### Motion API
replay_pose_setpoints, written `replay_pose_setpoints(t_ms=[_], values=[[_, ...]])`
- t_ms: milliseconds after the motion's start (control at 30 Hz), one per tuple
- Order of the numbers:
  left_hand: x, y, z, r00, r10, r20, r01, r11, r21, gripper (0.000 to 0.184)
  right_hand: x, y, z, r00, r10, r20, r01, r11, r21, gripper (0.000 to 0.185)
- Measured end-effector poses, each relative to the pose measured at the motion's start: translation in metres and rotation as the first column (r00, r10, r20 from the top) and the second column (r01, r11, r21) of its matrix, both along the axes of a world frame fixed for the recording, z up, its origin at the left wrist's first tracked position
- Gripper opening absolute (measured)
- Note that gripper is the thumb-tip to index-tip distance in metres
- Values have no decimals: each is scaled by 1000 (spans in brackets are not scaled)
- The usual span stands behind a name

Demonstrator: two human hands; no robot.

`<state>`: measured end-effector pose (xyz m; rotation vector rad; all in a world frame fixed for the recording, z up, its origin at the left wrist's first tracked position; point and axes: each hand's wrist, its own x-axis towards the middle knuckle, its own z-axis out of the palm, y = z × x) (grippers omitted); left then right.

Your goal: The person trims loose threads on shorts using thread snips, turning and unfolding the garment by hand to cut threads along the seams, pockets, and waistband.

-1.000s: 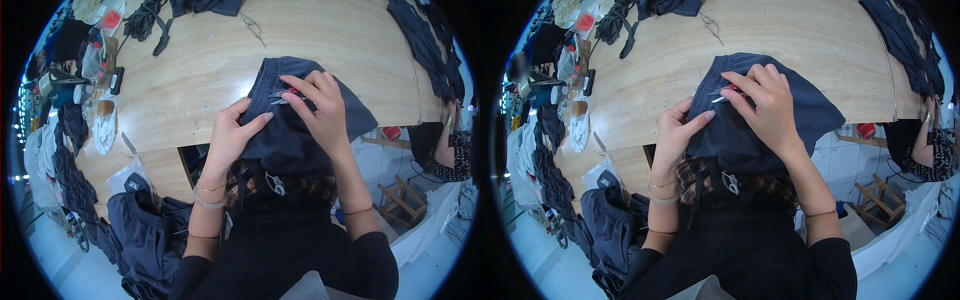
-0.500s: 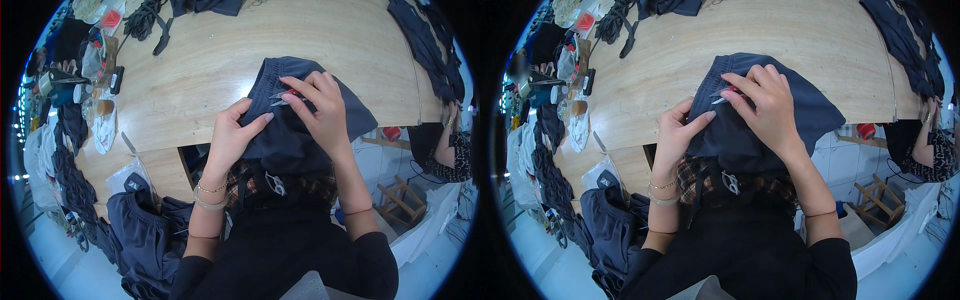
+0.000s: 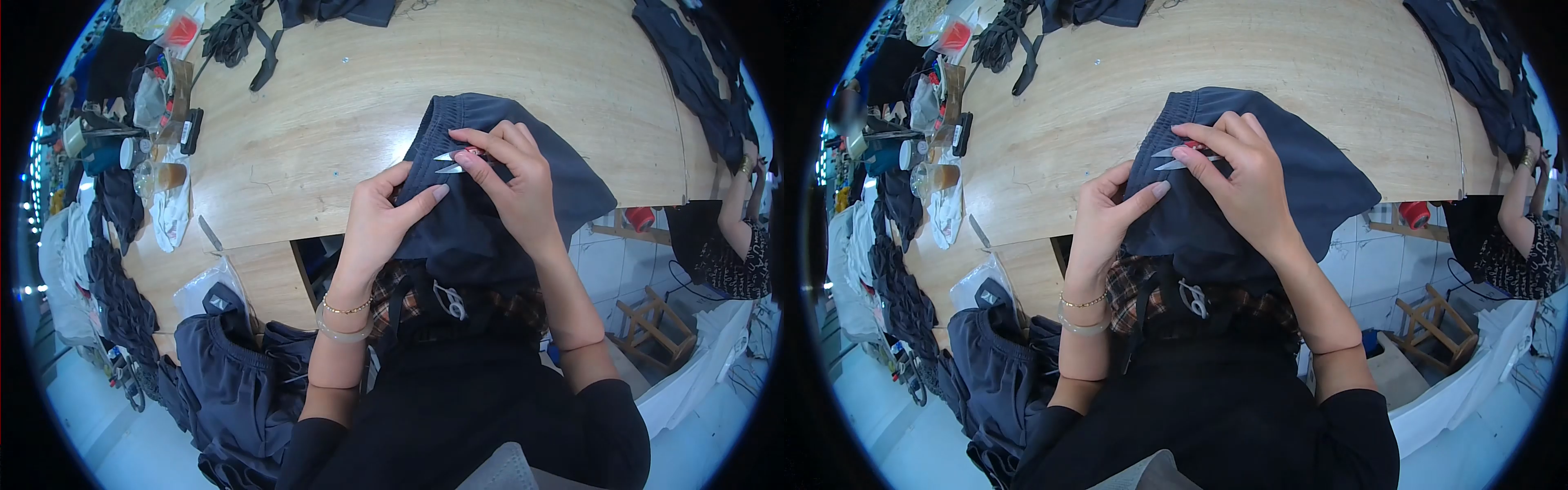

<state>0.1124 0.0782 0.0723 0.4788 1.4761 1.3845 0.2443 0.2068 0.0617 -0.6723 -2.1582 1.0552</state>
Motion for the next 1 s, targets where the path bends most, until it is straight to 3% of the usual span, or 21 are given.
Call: replay_pose_setpoints(t_ms=[133, 233, 367, 433, 567, 733, 800, 867, 1000], values=[[1, 3, -3, 990, 69, 123, -87, 985, 146, 25, -3, 0, -2, 999, -15, -48, 8, 989, -146, 21], [0, 5, -3, 991, 55, 121, -79, 975, 206, 30, -8, -3, 1, 994, -74, -79, 68, 995, -76, 20], [-3, 4, -7, 998, 47, -32, -41, 984, 173, 25, -10, -3, 7, 991, -103, -89, 98, 994, -53, 19], [-3, 3, -7, 993, 47, -108, -33, 991, 131, 23, -8, -2, 8, 994, -97, -45, 103, 983, 152, 18], [-2, 4, -3, 993, 54, -102, -44, 993, 106, 19, -4, 1, 8, 996, -62, -56, 69, 990, 123, 19], [-8, 1, -12, 980, 7, -200, 15, 994, 110, 20, 8, 10, 17, 995, -56, 84, 41, 983, 176, 30], [-6, 1, -10, 999, 34, -17, -32, 995, 97, 21, 17, 15, 17, 993, -42, 113, 26, 989, 142, 34], [-5, 1, -7, 1000, 24, 5, -25, 994, 109, 22, 22, 13, 16, 987, -14, 160, 41, 986, -164, 34], [-4, 2, 0, 995, 1, 101, -15, 990, 137, 25, 22, 10, 21, 984, 14, 175, 0, 997, -75, 29]])
